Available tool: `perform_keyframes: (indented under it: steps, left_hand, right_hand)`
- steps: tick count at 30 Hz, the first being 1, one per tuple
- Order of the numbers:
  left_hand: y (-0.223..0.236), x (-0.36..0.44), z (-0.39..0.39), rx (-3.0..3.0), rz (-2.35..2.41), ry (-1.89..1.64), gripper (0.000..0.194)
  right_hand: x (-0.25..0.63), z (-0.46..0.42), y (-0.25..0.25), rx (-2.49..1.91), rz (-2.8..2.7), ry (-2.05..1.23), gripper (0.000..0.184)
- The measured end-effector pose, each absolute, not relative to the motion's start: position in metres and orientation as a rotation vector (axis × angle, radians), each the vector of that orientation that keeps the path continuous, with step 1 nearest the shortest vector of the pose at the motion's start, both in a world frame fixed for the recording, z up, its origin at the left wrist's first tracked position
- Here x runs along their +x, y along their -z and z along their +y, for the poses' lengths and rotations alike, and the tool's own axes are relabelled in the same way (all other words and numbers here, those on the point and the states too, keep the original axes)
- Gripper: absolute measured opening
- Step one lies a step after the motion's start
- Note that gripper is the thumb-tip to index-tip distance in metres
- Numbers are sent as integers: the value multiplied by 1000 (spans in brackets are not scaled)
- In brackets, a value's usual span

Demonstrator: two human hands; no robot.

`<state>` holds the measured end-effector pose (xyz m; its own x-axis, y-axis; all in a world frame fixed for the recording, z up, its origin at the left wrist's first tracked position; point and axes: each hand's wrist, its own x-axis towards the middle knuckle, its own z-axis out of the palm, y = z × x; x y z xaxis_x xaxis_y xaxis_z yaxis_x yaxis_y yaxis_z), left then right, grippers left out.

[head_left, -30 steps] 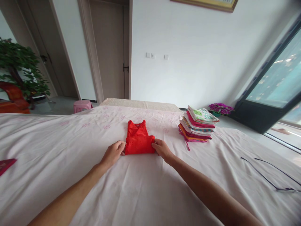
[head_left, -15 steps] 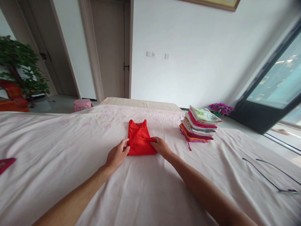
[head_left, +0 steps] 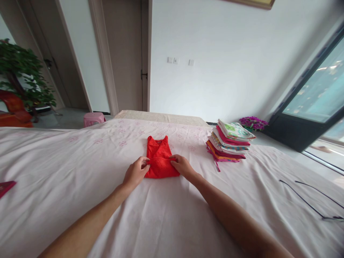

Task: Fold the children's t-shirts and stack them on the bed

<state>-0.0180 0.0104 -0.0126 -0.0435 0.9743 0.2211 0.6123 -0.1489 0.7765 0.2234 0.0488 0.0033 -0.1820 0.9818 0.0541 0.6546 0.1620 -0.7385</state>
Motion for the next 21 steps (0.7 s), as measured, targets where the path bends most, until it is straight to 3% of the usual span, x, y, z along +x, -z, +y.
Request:
perform_keyframes:
  steps: [4, 7, 11, 14, 16, 21]
  left_hand:
    - [7, -23, 5, 2137, 1840, -1016, 26]
    - [4, -34, -2, 2413, 1582, -1039, 26]
    - [3, -52, -12, 2683, 1310, -778, 34]
    - [4, -57, -13, 2806, 1330, -647, 44]
    - [4, -54, -10, 2850, 1366, -629, 41]
    - [-2, -42, 8, 2936, 1388, -662, 26]
  right_hand:
    - [226, 41, -11, -1754, -2037, -335, 37]
    - [235, 30, -14, -1597, -2093, -157, 33]
    - [254, 17, -18, -1162, -2377, -97, 13]
    - [264, 13, -21, -938, -2604, -104, 28]
    - [264, 14, -21, -936, -2666, -54, 41]
    - [251, 27, -20, -1030, -2693, 101, 31]
